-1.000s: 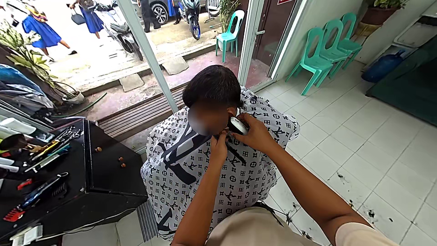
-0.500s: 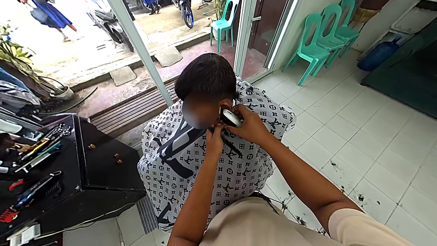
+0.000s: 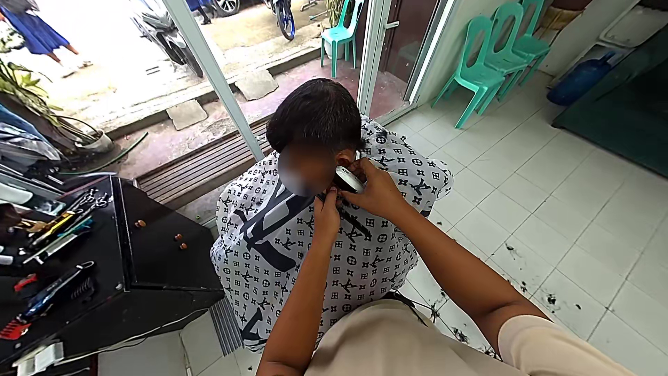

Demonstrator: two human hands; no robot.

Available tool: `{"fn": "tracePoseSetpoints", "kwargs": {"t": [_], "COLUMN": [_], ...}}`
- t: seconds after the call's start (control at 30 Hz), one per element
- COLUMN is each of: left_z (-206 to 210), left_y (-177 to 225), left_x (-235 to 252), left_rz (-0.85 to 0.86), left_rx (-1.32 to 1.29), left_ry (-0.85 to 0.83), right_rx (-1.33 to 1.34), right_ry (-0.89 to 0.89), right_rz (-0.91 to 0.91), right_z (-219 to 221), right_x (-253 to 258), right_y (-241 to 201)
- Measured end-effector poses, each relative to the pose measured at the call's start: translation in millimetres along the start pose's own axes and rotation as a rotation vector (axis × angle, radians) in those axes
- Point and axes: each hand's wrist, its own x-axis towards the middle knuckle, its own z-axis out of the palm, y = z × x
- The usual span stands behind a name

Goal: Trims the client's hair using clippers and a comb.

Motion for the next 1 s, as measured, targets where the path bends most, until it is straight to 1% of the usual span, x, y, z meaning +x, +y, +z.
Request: {"fn": "tracePoseSetpoints", "kwargs": {"t": [0.2, 0.4, 0.6, 0.8, 1.0], "left_z": [0.4, -1.3, 0.0, -4.6, -2.7], "left_y": [1.6, 0.5, 1.5, -0.8, 0.4], "left_x": [-0.9, 0.3, -1.0, 0.3, -0.6], "left_rz": [-0.009, -0.005, -0.017, 0.004, -0.006], "left_rx": [0.007, 0.002, -0.024, -0.029, -0.031], "left_ry": [0.011, -0.002, 0.025, -0.033, -0.006], "right_rx": [0.032, 0.087, 0.091, 0.133, 0.14], "right_ry": [0.024, 0.093, 0.055, 0.137, 0.101], "right_rz": [0.008, 0.02, 0.024, 0.022, 0.04], "right_z": [1.6, 4.3, 6.5, 8.3, 9.7], "right_x": [0.4, -1.0, -0.8, -2.2, -1.8], "right_y": [-2.3, -1.8, -2.3, -2.7, -4.1]}}
